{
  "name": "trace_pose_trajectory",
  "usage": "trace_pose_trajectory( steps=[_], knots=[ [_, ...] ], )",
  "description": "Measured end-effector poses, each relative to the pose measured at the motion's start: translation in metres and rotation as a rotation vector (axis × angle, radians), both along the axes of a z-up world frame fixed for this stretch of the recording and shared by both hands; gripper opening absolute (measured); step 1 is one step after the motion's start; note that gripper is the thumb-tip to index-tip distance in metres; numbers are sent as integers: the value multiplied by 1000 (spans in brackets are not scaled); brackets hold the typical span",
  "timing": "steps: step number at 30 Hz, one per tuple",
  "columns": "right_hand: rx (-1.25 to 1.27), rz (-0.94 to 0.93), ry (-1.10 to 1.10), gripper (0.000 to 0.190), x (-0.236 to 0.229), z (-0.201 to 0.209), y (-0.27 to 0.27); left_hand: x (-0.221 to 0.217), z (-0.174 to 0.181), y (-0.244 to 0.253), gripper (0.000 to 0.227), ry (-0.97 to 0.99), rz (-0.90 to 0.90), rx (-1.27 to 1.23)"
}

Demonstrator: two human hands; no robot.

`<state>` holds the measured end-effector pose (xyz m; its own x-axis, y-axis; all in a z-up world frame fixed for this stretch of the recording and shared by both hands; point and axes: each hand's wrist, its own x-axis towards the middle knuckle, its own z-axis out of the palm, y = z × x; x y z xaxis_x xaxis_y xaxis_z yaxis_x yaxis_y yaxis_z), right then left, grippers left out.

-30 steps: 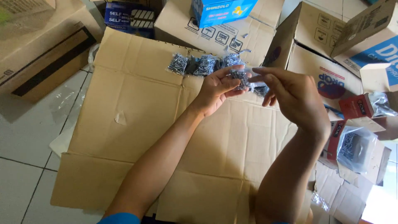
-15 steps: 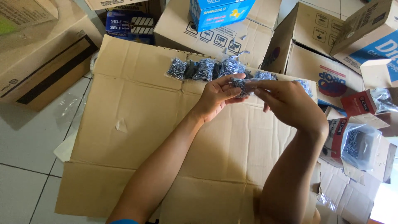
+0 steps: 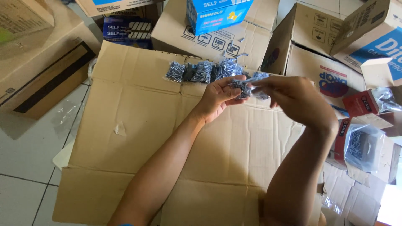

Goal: Picking up small plastic bags containing screws and placing them into a cardboard box for packaging.

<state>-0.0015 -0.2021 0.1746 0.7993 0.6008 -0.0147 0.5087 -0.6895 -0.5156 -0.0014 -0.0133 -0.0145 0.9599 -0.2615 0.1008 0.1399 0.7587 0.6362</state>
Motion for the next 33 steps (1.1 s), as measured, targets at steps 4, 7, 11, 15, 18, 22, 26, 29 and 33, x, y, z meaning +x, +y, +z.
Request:
trace_pose_trajectory(
  steps=[4, 7, 11, 15, 18, 22, 26, 29, 33],
  knots=[
    [85, -1, -75, 26, 0, 3, -11, 0, -1, -2, 46, 21, -11, -30],
    [-137, -120, 96, 41, 0, 6, -6, 0, -5, -10, 46, 60, -17, -36],
    [4, -12, -78, 15, 4, -5, 0, -3, -3, -12, 47, 80, -59, -44],
    [94, -83, -19, 17, -1, 2, 11, -3, 1, -5, 54, 60, -37, -89],
    [22, -51, 22, 29, 3, -4, 9, -1, -4, -5, 53, 15, -28, -78],
    [121, -54, -40, 27, -3, 0, 11, -1, 1, -4, 46, 8, -40, -116],
    [61, -45, -88, 29, -5, 2, 10, 0, -3, -5, 49, 24, -70, -147],
    [41, -52, -117, 28, -8, 4, 9, -1, -7, -7, 47, 37, -77, -157],
    [-4, -137, -54, 22, -13, 9, 15, 1, -10, -7, 50, 13, -78, -123]
  ],
)
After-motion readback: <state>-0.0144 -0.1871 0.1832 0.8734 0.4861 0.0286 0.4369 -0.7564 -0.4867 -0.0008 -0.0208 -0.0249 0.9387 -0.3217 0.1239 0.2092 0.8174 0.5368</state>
